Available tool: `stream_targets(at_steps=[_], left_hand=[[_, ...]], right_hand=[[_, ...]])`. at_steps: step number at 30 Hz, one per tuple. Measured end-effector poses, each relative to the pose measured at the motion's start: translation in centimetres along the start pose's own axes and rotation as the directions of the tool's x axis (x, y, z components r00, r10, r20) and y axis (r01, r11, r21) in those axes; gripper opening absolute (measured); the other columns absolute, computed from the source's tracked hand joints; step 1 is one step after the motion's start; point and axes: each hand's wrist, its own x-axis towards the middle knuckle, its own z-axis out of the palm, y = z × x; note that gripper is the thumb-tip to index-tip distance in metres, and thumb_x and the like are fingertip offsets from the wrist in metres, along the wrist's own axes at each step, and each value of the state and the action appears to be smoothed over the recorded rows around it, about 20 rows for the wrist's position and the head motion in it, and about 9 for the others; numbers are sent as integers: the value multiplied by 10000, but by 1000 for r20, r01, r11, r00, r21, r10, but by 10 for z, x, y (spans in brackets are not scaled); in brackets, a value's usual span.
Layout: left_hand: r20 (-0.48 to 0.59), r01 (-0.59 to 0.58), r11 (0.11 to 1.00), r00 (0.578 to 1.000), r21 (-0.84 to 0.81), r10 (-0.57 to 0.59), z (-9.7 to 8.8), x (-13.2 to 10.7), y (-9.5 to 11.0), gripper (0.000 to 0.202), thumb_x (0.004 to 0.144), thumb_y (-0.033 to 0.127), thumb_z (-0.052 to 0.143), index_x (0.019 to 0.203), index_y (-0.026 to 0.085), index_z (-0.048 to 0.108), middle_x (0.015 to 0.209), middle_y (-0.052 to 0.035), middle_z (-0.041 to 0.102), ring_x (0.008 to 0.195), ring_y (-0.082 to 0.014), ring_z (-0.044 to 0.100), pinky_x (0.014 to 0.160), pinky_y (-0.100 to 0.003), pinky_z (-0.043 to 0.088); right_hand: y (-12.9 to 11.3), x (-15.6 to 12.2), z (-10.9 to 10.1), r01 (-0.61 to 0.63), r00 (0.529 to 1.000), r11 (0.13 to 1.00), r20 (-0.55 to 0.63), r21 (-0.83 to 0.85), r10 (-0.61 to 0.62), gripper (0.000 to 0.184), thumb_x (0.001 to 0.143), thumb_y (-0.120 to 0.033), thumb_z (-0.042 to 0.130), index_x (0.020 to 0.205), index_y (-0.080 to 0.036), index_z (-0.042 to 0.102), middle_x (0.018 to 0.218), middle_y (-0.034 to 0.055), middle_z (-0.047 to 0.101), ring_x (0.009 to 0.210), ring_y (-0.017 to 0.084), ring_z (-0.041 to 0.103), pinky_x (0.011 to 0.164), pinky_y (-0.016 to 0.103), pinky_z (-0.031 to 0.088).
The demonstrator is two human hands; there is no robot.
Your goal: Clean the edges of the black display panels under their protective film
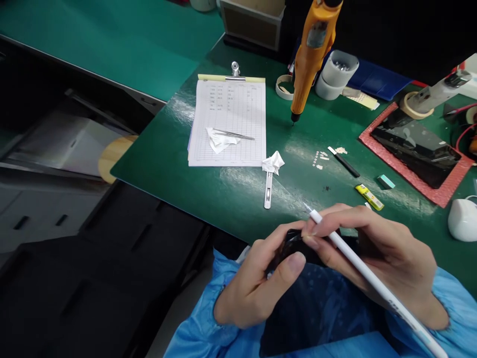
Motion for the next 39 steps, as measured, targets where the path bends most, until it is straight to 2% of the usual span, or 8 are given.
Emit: stream_targets(at_steps=[2, 6, 13, 18, 21, 26, 34, 39], left_hand=[[-13, 4, 1000, 1000, 22, -4, 2, -3, 1, 529, 1203, 620, 614, 1623, 320, 729, 1087, -31, 854, 803, -199, 676, 772, -323, 547], [-16, -12, 998, 1000, 66, 13, 5, -4, 4, 549, 1202, 632, 602, 1622, 302, 730, 1111, -46, 867, 816, -211, 704, 799, -333, 572], [-79, -22, 1000, 997, 11, 23, 16, -4, 10, 503, 1186, 617, 652, 1580, 332, 779, 1218, -44, 895, 906, -228, 769, 879, -338, 616], [-52, -38, 999, 998, 36, 40, 15, -1, 10, 547, 1191, 642, 624, 1603, 309, 762, 1146, -50, 894, 837, -218, 732, 825, -344, 598], [-38, -47, 998, 998, 47, 49, 13, 1, 9, 534, 1204, 623, 607, 1604, 301, 755, 1153, -54, 879, 894, -229, 745, 870, -349, 603], [-51, -36, 997, 998, 63, 39, 13, 1, 7, 527, 1208, 622, 604, 1590, 293, 758, 932, -15, 793, 722, -176, 633, 748, -325, 555], [-62, -90, 995, 994, 37, 92, 14, 7, 10, 416, 1251, 473, 574, 1600, 337, 755, 1195, -12, 873, 982, -210, 758, 986, -319, 607], [-50, -125, 992, 991, 34, 127, 15, 11, 9, 399, 1256, 388, 565, 1589, 293, 764, 1356, -33, 875, 1184, -248, 810, 1094, -329, 603]], right_hand=[[-4, -1, -2, -4, 1000, 1000, 0, -11, 4, 249, 1020, -101, 836, 1130, -322, 806, 960, 2, 854, 817, 203, 839, 751, 303, 708], [-5, -2, -7, 61, 997, 998, 53, -6, -60, 290, 1024, -85, 813, 1169, -337, 818, 950, -1, 851, 812, 209, 839, 751, 307, 713], [-5, -3, -11, 73, 996, 997, 61, -32, -71, 262, 1044, -118, 809, 1188, -337, 808, 1002, 8, 861, 856, 202, 849, 765, 281, 712], [-6, -4, -13, 77, 997, 995, 35, -61, -75, 241, 1044, -138, 809, 1175, -340, 816, 956, 20, 860, 823, 230, 849, 740, 317, 719], [-9, -4, -12, 69, 997, 995, 30, -72, -67, 208, 1049, -152, 809, 1143, -337, 814, 923, 19, 849, 810, 235, 842, 747, 325, 721], [-14, -3, -11, 20, 1000, 993, 5, -112, -20, 212, 1054, -127, 797, 1116, -329, 805, 943, 17, 854, 866, 236, 854, 792, 324, 724], [-5, -1, -10, 16, 1000, 992, 15, -125, -15, 193, 1065, -146, 792, 1127, -328, 778, 995, 16, 862, 893, 234, 858, 780, 330, 709], [-2, -2, -12, 43, 999, 991, 38, -129, -38, 199, 1071, -143, 793, 1149, -324, 764, 1033, -3, 862, 927, 199, 856, 815, 297, 701]])
